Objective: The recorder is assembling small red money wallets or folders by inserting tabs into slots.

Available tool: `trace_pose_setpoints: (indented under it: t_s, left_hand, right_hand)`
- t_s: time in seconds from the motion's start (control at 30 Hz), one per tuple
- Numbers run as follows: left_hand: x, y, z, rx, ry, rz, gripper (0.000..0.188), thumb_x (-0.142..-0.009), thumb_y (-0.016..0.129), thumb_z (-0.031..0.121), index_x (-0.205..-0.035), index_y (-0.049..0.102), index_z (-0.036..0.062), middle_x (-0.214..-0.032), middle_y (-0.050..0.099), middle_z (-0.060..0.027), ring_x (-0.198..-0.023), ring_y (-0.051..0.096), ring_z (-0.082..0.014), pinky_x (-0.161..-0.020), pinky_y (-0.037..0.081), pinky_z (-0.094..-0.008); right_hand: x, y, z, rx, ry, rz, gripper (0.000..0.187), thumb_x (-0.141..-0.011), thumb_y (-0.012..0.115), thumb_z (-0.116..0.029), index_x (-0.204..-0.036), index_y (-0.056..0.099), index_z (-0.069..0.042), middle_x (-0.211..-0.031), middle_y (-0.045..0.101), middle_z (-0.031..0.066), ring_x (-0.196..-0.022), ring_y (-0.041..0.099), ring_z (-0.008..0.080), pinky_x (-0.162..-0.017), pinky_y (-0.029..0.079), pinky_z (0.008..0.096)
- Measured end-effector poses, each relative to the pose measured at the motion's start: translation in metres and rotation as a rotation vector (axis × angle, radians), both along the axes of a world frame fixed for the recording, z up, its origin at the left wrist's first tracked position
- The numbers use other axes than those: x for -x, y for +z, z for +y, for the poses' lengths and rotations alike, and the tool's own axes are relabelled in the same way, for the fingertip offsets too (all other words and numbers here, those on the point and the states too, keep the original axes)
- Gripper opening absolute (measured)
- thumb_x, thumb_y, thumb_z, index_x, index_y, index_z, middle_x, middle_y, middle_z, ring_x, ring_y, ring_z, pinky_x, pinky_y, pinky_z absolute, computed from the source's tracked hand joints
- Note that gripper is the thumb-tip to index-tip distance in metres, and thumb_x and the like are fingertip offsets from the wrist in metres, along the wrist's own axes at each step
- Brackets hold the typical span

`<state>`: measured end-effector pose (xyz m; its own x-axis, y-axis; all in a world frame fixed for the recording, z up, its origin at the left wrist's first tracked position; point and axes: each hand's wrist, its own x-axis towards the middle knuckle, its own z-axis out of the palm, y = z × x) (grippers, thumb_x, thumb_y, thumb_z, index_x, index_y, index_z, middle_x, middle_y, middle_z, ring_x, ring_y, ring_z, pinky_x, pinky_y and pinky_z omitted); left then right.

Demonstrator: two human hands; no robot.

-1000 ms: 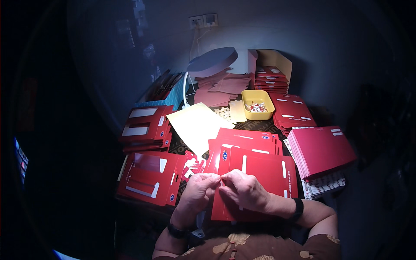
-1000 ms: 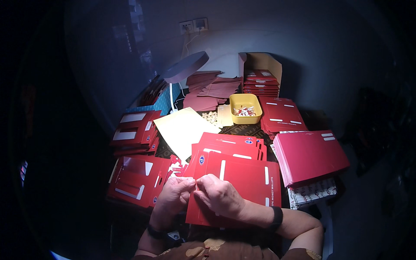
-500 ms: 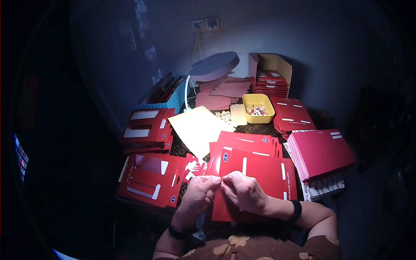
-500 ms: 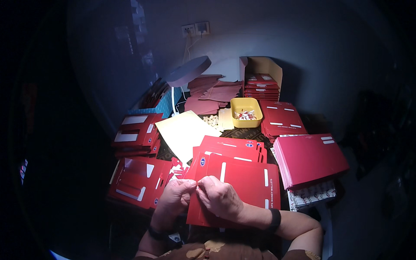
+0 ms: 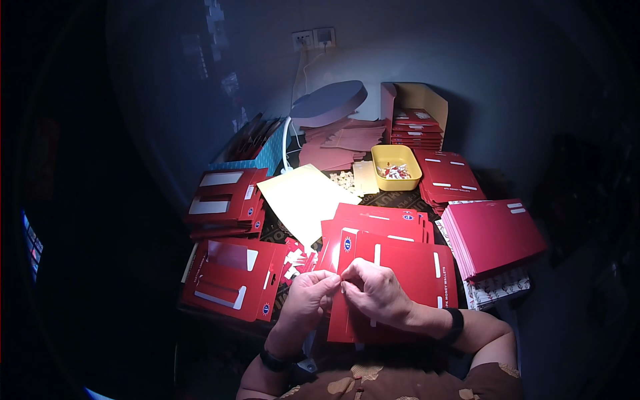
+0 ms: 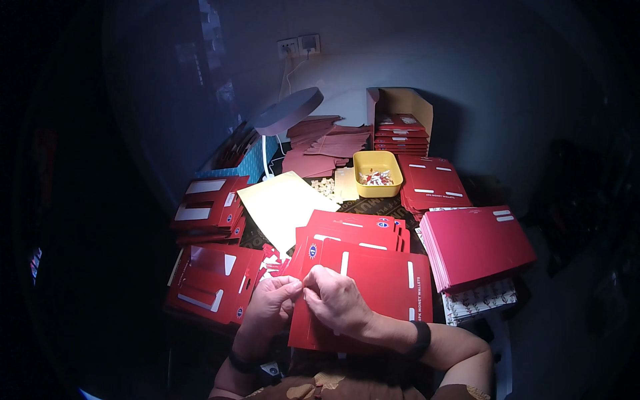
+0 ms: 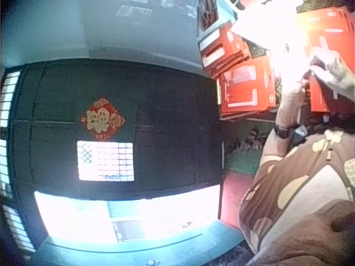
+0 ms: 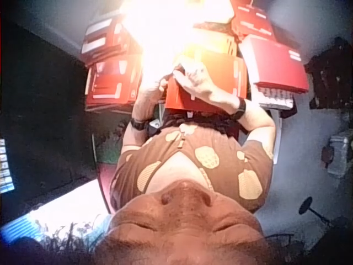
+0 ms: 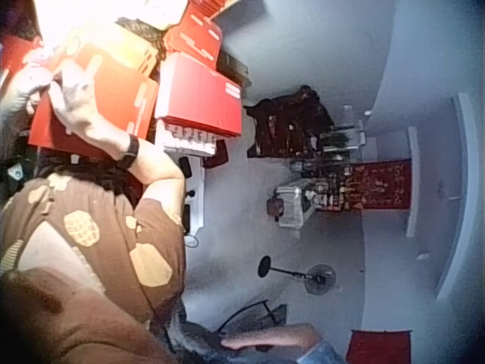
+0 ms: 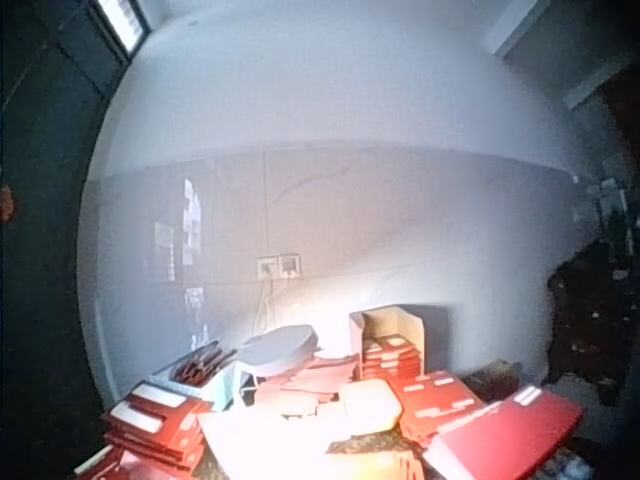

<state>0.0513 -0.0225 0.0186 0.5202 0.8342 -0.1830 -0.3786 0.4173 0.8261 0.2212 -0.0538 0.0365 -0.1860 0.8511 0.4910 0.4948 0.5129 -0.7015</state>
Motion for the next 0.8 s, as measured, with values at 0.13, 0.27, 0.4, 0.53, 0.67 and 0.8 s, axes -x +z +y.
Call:
trace_pose_setpoints:
  t_s: [0.13,0.27,0.4,0.53,0.67,0.8]
  left_hand:
    - [0.0008,-0.0059,0.0015,0.016,0.019,-0.02,0.014,-0.092,0.056,0.013,-0.088,0.06,0.0004,-0.068,0.057,0.0011,-0.048,0.045,-0.0001,-0.042,0.034,-0.0138]
    - [0.001,-0.0056,0.0022,0.004,0.015,-0.046,0.014,-0.093,0.055,0.012,-0.088,0.06,0.0006,-0.067,0.056,0.002,-0.047,0.042,0.0007,-0.041,0.031,-0.0133]
    - [0.0006,-0.0091,0.0032,0.014,-0.009,-0.09,0.014,-0.093,0.054,0.012,-0.088,0.06,0.0,-0.067,0.056,0.0019,-0.047,0.042,0.001,-0.04,0.031,-0.0128]
    - [0.0015,-0.0068,0.0016,0.018,0.001,-0.111,0.015,-0.093,0.055,0.012,-0.088,0.061,-0.0003,-0.067,0.057,0.0015,-0.047,0.043,0.0009,-0.04,0.032,-0.0125]
    - [0.0029,-0.0069,0.0037,0.022,-0.042,-0.139,0.015,-0.093,0.055,0.012,-0.087,0.061,-0.0004,-0.067,0.058,0.0006,-0.048,0.046,-0.0004,-0.041,0.035,-0.0132]
    - [0.0058,-0.0107,0.005,0.01,-0.05,-0.116,0.014,-0.093,0.054,0.011,-0.087,0.06,-0.0001,-0.068,0.059,-0.0004,-0.05,0.049,-0.0015,-0.042,0.038,-0.0143]
  right_hand:
    - [-0.0005,-0.0049,0.0015,0.021,0.043,0.067,0.008,-0.082,0.062,-0.001,-0.088,0.058,0.002,-0.077,0.062,0.0121,-0.072,0.066,0.0182,-0.063,0.053,0.0275]
    - [-0.0002,-0.0064,0.0021,0.011,0.042,0.089,0.007,-0.083,0.062,-0.001,-0.087,0.059,0.002,-0.077,0.062,0.0115,-0.073,0.066,0.0167,-0.063,0.053,0.0264]
    - [0.0001,-0.0039,0.0017,0.008,0.003,0.073,0.007,-0.082,0.063,-0.001,-0.086,0.059,0.003,-0.076,0.062,0.0118,-0.072,0.066,0.0173,-0.063,0.054,0.027]
    - [0.0008,-0.0028,0.0024,-0.034,-0.018,0.059,0.009,-0.081,0.064,-0.002,-0.087,0.06,0.003,-0.077,0.062,0.0133,-0.072,0.066,0.0196,-0.062,0.054,0.029]
    - [0.0039,0.0007,0.0008,-0.032,-0.042,0.015,0.011,-0.08,0.065,-0.003,-0.086,0.06,0.003,-0.077,0.062,0.0141,-0.072,0.066,0.0219,-0.062,0.054,0.0296]
    - [0.0056,0.0026,0.0013,0.009,-0.052,-0.004,0.012,-0.079,0.066,-0.004,-0.085,0.058,0.003,-0.077,0.062,0.0144,-0.071,0.066,0.0233,-0.063,0.053,0.0305]
